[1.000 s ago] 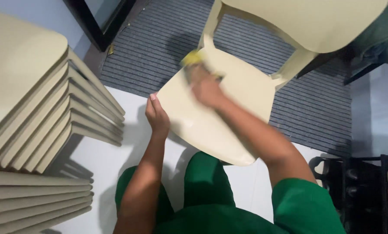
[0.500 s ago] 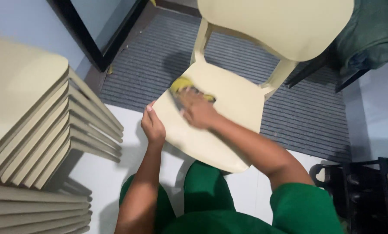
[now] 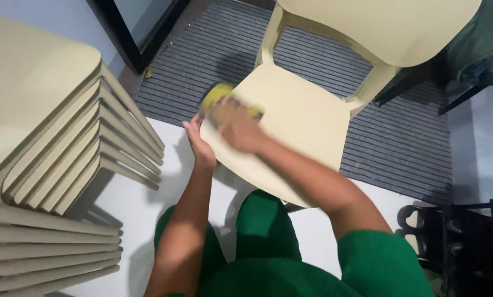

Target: The person cleans several beige plastic chairs by spraying a pink cleaning solution onto a cloth and wiping the seat and backrest. They handle the chairs one at a time, moving them to access different surfaces.

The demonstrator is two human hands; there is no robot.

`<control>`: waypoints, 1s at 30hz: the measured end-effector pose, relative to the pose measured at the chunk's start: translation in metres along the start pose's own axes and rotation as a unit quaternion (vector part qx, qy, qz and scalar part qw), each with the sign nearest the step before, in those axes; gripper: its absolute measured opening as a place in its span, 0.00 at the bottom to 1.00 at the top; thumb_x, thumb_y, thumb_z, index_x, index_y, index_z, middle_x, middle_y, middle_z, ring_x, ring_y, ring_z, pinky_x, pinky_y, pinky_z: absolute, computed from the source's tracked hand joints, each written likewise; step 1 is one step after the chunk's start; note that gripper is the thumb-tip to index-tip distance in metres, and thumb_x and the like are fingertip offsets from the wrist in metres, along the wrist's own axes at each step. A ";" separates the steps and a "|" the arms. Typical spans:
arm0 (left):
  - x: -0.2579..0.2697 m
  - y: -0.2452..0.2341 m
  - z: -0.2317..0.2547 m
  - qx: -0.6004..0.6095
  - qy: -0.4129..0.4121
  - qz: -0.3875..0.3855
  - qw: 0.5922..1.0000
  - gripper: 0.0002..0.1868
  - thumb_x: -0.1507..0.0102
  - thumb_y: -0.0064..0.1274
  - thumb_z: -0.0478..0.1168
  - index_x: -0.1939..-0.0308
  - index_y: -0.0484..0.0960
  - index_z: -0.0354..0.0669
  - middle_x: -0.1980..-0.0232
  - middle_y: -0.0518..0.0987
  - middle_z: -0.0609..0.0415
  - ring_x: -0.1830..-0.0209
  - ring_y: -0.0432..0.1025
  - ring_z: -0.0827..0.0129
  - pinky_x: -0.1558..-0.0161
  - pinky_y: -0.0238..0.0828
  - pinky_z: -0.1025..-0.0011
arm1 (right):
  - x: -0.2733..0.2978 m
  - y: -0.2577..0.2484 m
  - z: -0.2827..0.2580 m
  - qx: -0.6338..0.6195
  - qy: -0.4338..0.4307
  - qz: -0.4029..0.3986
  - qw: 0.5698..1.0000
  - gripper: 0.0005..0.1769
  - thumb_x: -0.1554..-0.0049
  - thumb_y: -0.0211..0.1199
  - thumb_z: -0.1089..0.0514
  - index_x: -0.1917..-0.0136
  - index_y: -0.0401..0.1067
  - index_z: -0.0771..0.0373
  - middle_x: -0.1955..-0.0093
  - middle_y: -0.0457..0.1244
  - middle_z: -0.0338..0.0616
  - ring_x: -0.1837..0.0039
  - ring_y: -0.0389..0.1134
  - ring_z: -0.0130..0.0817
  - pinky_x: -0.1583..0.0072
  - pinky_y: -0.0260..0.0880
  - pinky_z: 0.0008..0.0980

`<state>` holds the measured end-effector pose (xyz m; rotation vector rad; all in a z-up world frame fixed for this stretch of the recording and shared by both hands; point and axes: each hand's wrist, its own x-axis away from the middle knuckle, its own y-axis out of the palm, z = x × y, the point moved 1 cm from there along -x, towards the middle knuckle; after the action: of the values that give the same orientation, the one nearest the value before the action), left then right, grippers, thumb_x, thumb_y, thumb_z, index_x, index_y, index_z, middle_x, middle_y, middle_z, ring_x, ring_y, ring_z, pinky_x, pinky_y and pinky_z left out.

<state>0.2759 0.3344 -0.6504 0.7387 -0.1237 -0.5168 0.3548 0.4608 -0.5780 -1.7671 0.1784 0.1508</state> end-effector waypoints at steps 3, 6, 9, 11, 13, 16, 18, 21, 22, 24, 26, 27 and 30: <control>0.006 -0.006 0.012 0.006 0.013 -0.043 0.999 0.47 0.29 0.16 0.71 0.24 0.62 0.36 0.28 0.68 0.41 0.27 0.62 0.56 0.24 0.54 0.59 | 0.043 -0.026 -0.040 -0.060 -0.095 -0.016 0.994 0.35 0.45 0.59 0.52 0.25 0.61 0.59 0.22 0.55 0.55 0.20 0.49 0.53 0.25 0.45 0.57; 0.005 -0.012 0.015 0.016 -0.023 -0.050 0.998 0.49 0.31 0.15 0.74 0.20 0.55 0.42 0.24 0.61 0.39 0.23 0.56 0.55 0.22 0.46 0.60 | 0.045 -0.057 0.008 -0.065 -0.016 -0.031 0.997 0.36 0.40 0.53 0.51 0.20 0.57 0.54 0.20 0.57 0.44 0.17 0.54 0.37 0.22 0.55 0.44; 0.004 -0.015 0.016 0.025 -0.056 -0.058 0.996 0.50 0.33 0.15 0.75 0.18 0.51 0.45 0.20 0.55 0.40 0.20 0.52 0.56 0.21 0.41 0.60 | 0.020 -0.074 0.061 -0.005 0.226 -0.090 0.970 0.38 0.36 0.52 0.45 0.19 0.49 0.62 0.19 0.49 0.56 0.21 0.49 0.54 0.27 0.49 0.56; 0.003 -0.013 0.013 0.006 -0.049 -0.058 0.997 0.50 0.33 0.16 0.76 0.18 0.50 0.47 0.20 0.54 0.40 0.20 0.51 0.55 0.21 0.40 0.59 | -0.002 -0.054 0.050 0.025 0.153 0.015 0.988 0.42 0.38 0.55 0.46 0.21 0.47 0.70 0.19 0.42 0.64 0.20 0.42 0.61 0.26 0.42 0.59; 0.000 -0.015 0.012 -0.026 -0.030 -0.049 0.998 0.50 0.33 0.16 0.76 0.18 0.50 0.48 0.20 0.55 0.38 0.20 0.51 0.54 0.21 0.41 0.59 | -0.020 -0.034 0.018 0.041 0.129 -0.005 0.991 0.43 0.38 0.55 0.47 0.18 0.45 0.69 0.18 0.41 0.67 0.18 0.42 0.62 0.23 0.43 0.59; -0.001 -0.015 0.011 0.078 -0.044 -0.050 0.995 0.47 0.32 0.18 0.74 0.18 0.47 0.52 0.15 0.48 0.45 0.18 0.49 0.56 0.20 0.41 0.57 | 0.003 -0.025 -0.040 0.072 -0.013 -0.088 0.993 0.37 0.36 0.53 0.50 0.17 0.49 0.53 0.15 0.42 0.54 0.17 0.41 0.60 0.24 0.42 0.63; 0.005 -0.019 0.015 0.012 -0.035 -0.033 0.999 0.48 0.33 0.17 0.75 0.18 0.48 0.51 0.18 0.53 0.38 0.20 0.52 0.53 0.22 0.44 0.57 | 0.042 -0.030 -0.060 0.028 -0.122 -0.023 0.992 0.35 0.40 0.58 0.47 0.22 0.57 0.55 0.18 0.45 0.50 0.19 0.44 0.59 0.27 0.44 0.67; 0.002 -0.016 0.012 0.017 -0.036 -0.035 0.999 0.49 0.33 0.15 0.76 0.17 0.46 0.52 0.19 0.53 0.35 0.20 0.53 0.51 0.22 0.44 0.57 | 0.098 -0.054 -0.026 -0.024 -0.150 0.039 0.988 0.30 0.45 0.61 0.52 0.28 0.67 0.47 0.23 0.58 0.44 0.22 0.56 0.49 0.26 0.54 0.57; 0.000 -0.015 0.010 0.036 -0.040 -0.038 0.998 0.49 0.33 0.15 0.77 0.17 0.45 0.52 0.19 0.53 0.35 0.20 0.53 0.51 0.21 0.44 0.57 | 0.108 -0.064 0.000 -0.069 -0.108 0.053 0.990 0.30 0.44 0.60 0.57 0.28 0.68 0.49 0.25 0.62 0.43 0.22 0.60 0.46 0.22 0.58 0.50; 0.000 -0.020 0.006 0.008 -0.040 -0.046 0.998 0.49 0.34 0.17 0.77 0.17 0.44 0.53 0.19 0.52 0.36 0.20 0.53 0.51 0.22 0.44 0.58 | 0.120 -0.083 0.060 -0.003 0.142 -0.045 0.989 0.31 0.38 0.54 0.53 0.22 0.62 0.56 0.27 0.62 0.49 0.25 0.62 0.46 0.24 0.61 0.44; -0.005 -0.023 0.004 -0.030 -0.031 -0.047 0.998 0.50 0.34 0.18 0.77 0.16 0.43 0.53 0.20 0.53 0.36 0.21 0.53 0.51 0.22 0.44 0.58 | 0.103 -0.088 0.092 0.035 0.165 -0.056 0.984 0.36 0.37 0.53 0.49 0.20 0.53 0.63 0.19 0.48 0.59 0.19 0.45 0.55 0.25 0.41 0.55; -0.007 -0.025 0.001 -0.053 -0.026 -0.044 0.997 0.50 0.34 0.18 0.78 0.16 0.43 0.53 0.20 0.53 0.35 0.21 0.53 0.51 0.22 0.44 0.58 | 0.084 -0.078 0.094 0.030 0.196 -0.065 0.978 0.38 0.37 0.52 0.46 0.20 0.49 0.66 0.17 0.44 0.60 0.17 0.41 0.55 0.23 0.39 0.53; -0.015 -0.032 -0.006 -0.084 -0.024 -0.039 0.995 0.51 0.35 0.19 0.78 0.16 0.42 0.54 0.21 0.53 0.36 0.21 0.53 0.52 0.23 0.44 0.60 | 0.020 -0.039 0.044 0.042 0.174 -0.051 0.983 0.41 0.37 0.53 0.46 0.19 0.47 0.69 0.18 0.42 0.66 0.17 0.41 0.64 0.21 0.40 0.58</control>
<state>0.2517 0.3255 -0.6749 0.5682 -0.0944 -0.6118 0.3826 0.5107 -0.5533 -1.7030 0.3399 -0.2388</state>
